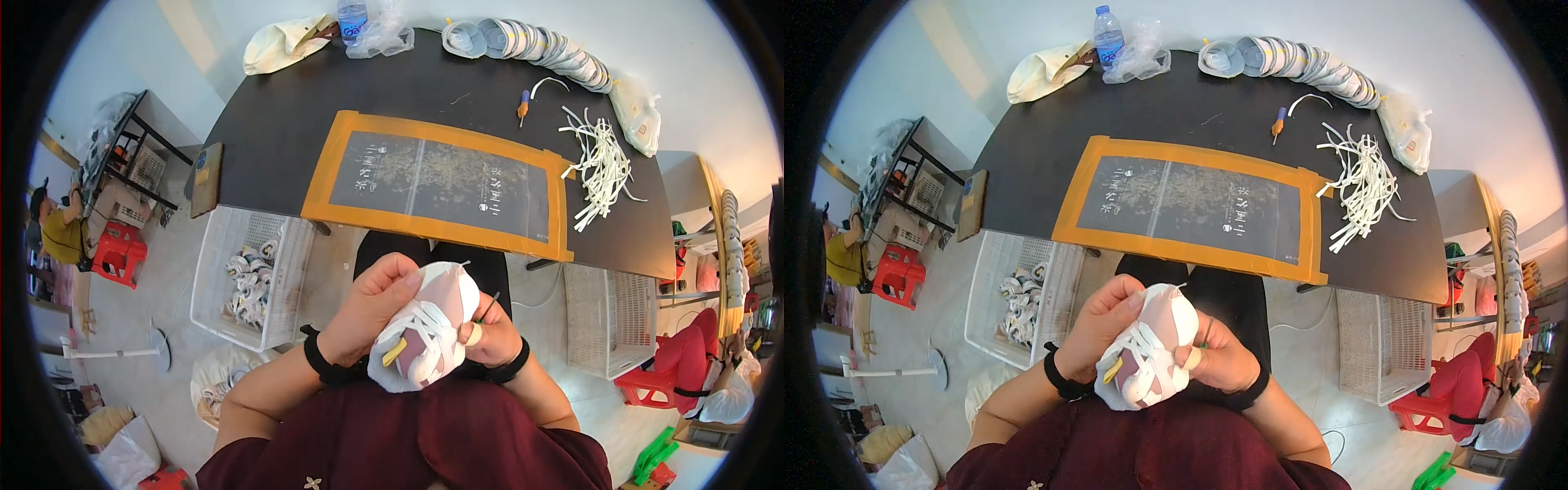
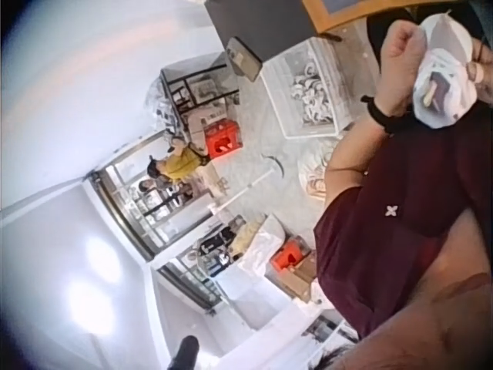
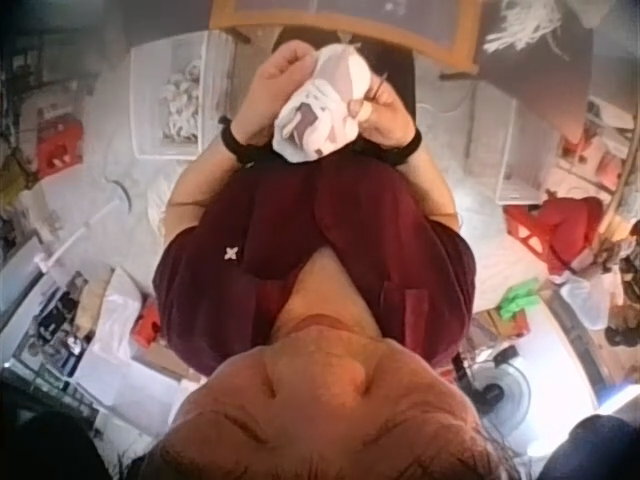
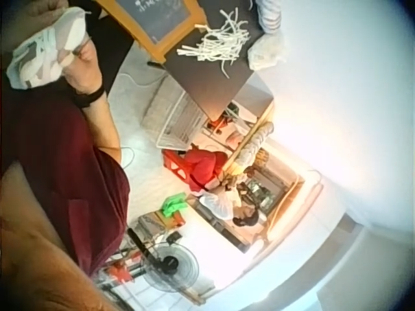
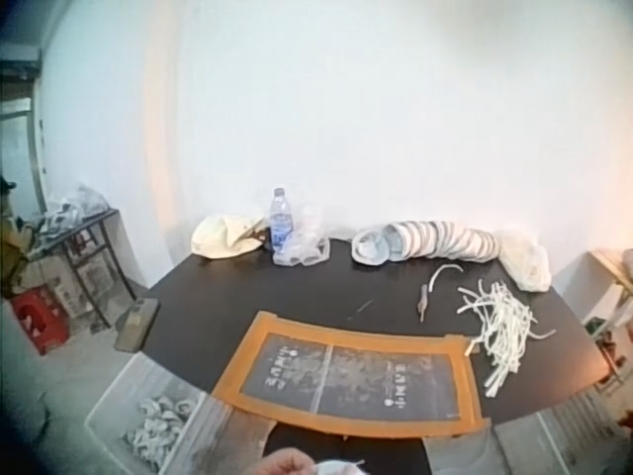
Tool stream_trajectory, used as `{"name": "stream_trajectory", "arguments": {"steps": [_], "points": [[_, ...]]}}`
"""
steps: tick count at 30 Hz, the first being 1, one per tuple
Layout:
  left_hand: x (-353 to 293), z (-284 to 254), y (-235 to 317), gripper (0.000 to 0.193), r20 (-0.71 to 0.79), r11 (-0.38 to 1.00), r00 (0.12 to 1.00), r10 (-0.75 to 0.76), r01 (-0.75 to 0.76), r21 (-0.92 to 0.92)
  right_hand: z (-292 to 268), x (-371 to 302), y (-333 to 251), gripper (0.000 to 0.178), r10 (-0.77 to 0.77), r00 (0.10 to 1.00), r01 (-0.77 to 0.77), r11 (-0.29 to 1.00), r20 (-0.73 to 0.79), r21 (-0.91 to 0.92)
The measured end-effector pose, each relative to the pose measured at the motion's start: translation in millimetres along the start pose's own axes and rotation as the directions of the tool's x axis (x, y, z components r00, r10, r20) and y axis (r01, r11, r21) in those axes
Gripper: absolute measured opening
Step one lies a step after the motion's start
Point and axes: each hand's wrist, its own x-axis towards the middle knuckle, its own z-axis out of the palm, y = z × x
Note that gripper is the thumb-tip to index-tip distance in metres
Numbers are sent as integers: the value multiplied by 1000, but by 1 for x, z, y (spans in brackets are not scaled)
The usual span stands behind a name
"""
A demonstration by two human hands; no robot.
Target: Manually inserting and threading white laces into the upper of a shoe at a workstation.
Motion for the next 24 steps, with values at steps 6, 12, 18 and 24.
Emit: {"name": "stream_trajectory", "arguments": {"steps": [6,12,18,24], "points": [[4,-13,5,14,25,781,928,372,-327,532,-14,-5,-1,69,115,990,-131,964,-82,-232],[9,-13,-8,17,75,961,995,-70,47,274,1,2,0,51,45,984,-68,990,-171,-127],[-36,-57,5,79,72,694,949,308,-276,665,-12,27,-1,32,173,947,-291,822,-272,-489],[-58,-54,-7,89,-152,697,936,318,-122,707,0,63,18,32,128,992,-96,734,-1,-672]]}}
